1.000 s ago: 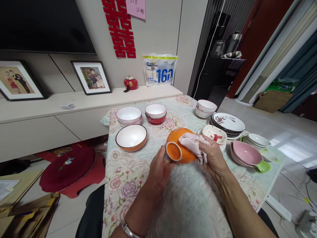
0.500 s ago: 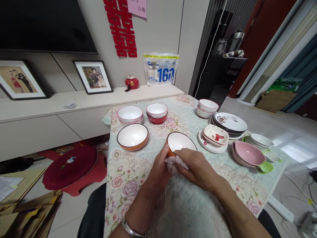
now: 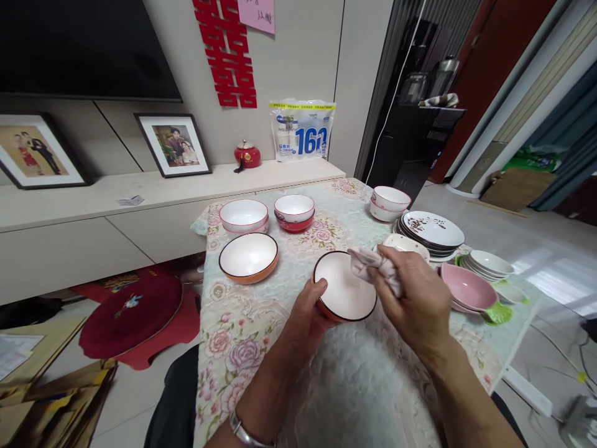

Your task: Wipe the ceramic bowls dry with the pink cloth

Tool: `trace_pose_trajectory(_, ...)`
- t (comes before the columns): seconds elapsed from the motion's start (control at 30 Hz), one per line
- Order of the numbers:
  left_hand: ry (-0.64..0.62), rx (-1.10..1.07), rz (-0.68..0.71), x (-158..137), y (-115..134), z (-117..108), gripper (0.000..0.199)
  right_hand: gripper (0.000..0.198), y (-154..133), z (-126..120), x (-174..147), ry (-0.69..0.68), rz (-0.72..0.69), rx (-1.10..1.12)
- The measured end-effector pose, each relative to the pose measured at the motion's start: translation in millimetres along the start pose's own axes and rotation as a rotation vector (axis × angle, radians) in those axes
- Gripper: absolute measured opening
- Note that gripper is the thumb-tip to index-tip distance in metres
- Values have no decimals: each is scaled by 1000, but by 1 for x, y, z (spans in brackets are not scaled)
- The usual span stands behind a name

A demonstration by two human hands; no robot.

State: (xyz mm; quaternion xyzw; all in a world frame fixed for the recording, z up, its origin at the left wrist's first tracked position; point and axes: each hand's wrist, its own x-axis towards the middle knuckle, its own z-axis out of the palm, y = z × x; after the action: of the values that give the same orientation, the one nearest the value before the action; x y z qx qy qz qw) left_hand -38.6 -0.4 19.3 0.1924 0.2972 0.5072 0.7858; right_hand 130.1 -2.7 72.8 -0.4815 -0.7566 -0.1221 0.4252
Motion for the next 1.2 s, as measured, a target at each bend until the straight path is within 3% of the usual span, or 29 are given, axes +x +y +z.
trace_pose_trajectory(0.13, -106, -9, 2, -4, 0, 3, 46, 55, -3, 12, -2, -293, -71, 86)
trace_pose_trajectory(0.27, -121, -18, -3, -3, 1, 4, 44, 36, 0, 3, 0, -305, -30, 149)
trace_pose_trajectory(0.47, -138, -3, -32, 1, -4, -1, 44, 27, -6, -4, 3, -653, -93, 292)
trace_pose_trajectory(0.67, -217, 103, -19, -4, -6, 3, 42, 25, -7, 15, 2, -635, -158, 287)
trace_pose_trajectory(0.77, -199, 123, 68, -3, -7, 6, 48, 28, -7, 22, -1, -626, -58, 151)
trace_pose_trajectory(0.93, -43, 188, 269, 4, -15, 5, 63, 15, -9, 27, -5, -768, 126, -12)
trace_pose_trajectory(1.03, 4, 271, 348, 6, -17, 2, 73, 11, -7, 27, -5, -785, 192, 188)
trace_pose_trajectory(1.2, -38, 392, 377, 7, -13, -3, 76, 16, 1, 21, 1, -845, 280, 819)
